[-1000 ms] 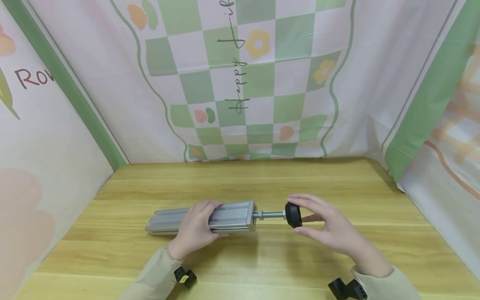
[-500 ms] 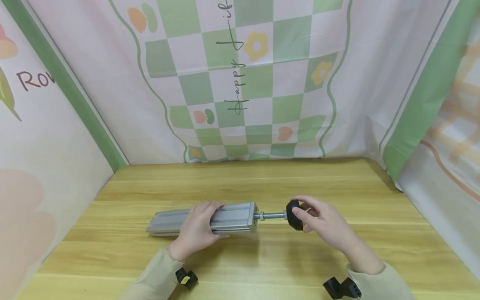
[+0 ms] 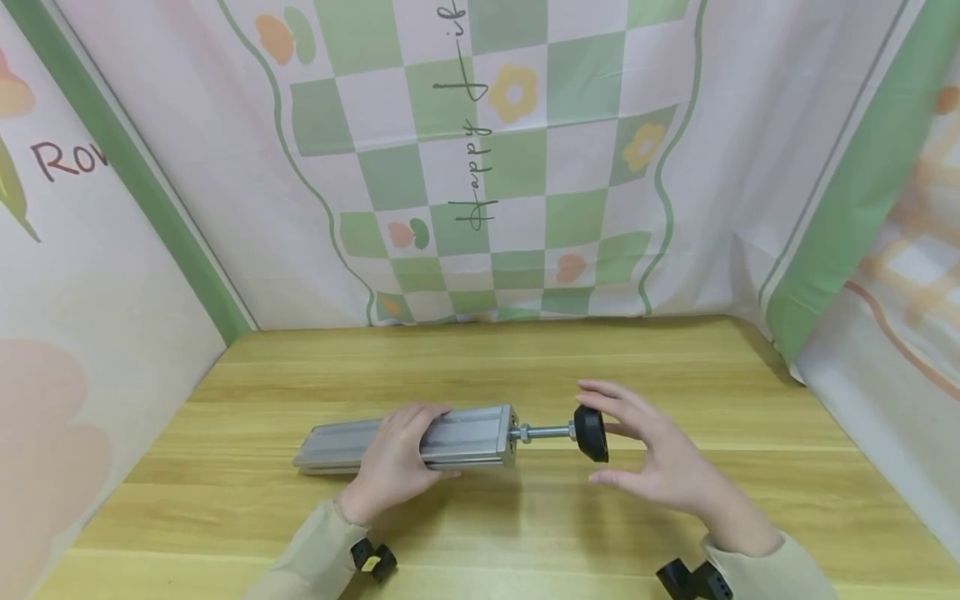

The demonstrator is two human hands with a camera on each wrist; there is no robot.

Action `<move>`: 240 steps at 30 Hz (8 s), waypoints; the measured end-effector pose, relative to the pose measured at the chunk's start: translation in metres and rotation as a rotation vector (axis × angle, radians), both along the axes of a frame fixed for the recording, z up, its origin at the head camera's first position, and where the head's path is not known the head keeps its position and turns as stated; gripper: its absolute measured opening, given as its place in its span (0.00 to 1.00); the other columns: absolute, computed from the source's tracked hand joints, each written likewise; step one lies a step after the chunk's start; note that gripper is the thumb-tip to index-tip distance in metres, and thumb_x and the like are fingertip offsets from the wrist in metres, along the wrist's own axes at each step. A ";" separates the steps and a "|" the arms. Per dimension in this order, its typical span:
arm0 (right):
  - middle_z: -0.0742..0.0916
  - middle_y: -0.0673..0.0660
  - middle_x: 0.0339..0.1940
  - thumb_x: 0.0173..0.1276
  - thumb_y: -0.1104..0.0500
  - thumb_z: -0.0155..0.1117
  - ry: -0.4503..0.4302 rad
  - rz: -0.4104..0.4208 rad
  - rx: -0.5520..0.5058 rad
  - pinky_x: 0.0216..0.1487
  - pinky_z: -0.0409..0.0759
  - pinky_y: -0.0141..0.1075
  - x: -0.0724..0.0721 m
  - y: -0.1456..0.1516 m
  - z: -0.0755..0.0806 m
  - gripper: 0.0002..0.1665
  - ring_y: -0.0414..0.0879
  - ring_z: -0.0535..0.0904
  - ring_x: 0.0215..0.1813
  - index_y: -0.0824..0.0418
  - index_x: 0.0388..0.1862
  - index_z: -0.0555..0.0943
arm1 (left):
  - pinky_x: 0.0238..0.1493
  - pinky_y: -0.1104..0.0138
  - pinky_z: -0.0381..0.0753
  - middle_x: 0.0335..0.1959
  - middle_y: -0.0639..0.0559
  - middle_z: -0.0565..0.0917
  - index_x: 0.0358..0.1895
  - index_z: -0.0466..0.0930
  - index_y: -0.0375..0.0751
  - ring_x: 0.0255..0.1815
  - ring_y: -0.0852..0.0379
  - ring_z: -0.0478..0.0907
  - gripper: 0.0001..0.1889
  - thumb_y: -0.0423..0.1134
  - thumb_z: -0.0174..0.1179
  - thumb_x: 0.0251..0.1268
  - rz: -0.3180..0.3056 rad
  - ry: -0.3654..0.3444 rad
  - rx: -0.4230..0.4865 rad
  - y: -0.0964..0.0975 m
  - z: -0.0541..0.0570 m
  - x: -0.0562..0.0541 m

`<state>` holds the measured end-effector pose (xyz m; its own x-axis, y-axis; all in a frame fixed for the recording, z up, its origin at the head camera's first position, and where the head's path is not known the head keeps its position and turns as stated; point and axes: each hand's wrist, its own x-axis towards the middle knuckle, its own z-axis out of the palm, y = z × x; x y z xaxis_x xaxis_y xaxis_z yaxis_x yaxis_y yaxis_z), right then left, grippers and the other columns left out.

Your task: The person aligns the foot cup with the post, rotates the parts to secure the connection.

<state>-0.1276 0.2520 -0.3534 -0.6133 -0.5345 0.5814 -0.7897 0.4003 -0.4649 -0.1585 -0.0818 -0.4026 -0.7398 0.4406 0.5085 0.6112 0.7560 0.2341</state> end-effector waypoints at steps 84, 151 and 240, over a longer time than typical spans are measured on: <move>0.84 0.43 0.45 0.62 0.54 0.67 0.315 -0.081 -0.293 0.41 0.74 0.18 -0.014 -0.055 0.122 0.20 0.34 0.78 0.40 0.66 0.49 0.84 | 0.55 0.54 0.74 0.56 0.47 0.77 0.64 0.67 0.44 0.54 0.51 0.75 0.44 0.46 0.78 0.38 -0.101 -0.545 0.304 -0.041 0.027 0.009; 0.82 0.36 0.37 0.47 0.64 0.76 0.067 -0.278 0.061 0.35 0.74 0.17 -0.004 -0.009 0.104 0.28 0.27 0.76 0.38 0.63 0.49 0.78 | 0.51 0.62 0.75 0.49 0.47 0.82 0.54 0.78 0.40 0.47 0.52 0.77 0.36 0.39 0.80 0.31 -0.019 -0.473 0.460 -0.039 0.006 0.008; 0.78 0.44 0.61 0.36 0.76 0.76 0.060 0.119 0.048 0.41 0.80 0.23 -0.009 0.020 0.078 0.46 0.32 0.76 0.57 0.68 0.60 0.73 | 0.52 0.52 0.76 0.54 0.41 0.79 0.57 0.75 0.34 0.52 0.47 0.77 0.39 0.43 0.79 0.35 -0.018 -0.493 0.380 -0.038 0.004 0.013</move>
<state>-0.1371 0.2718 -0.2753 -0.5088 -0.6298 0.5869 -0.8587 0.3225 -0.3984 -0.1457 -0.1195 -0.3986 -0.9215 0.3107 0.2331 0.3749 0.5546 0.7429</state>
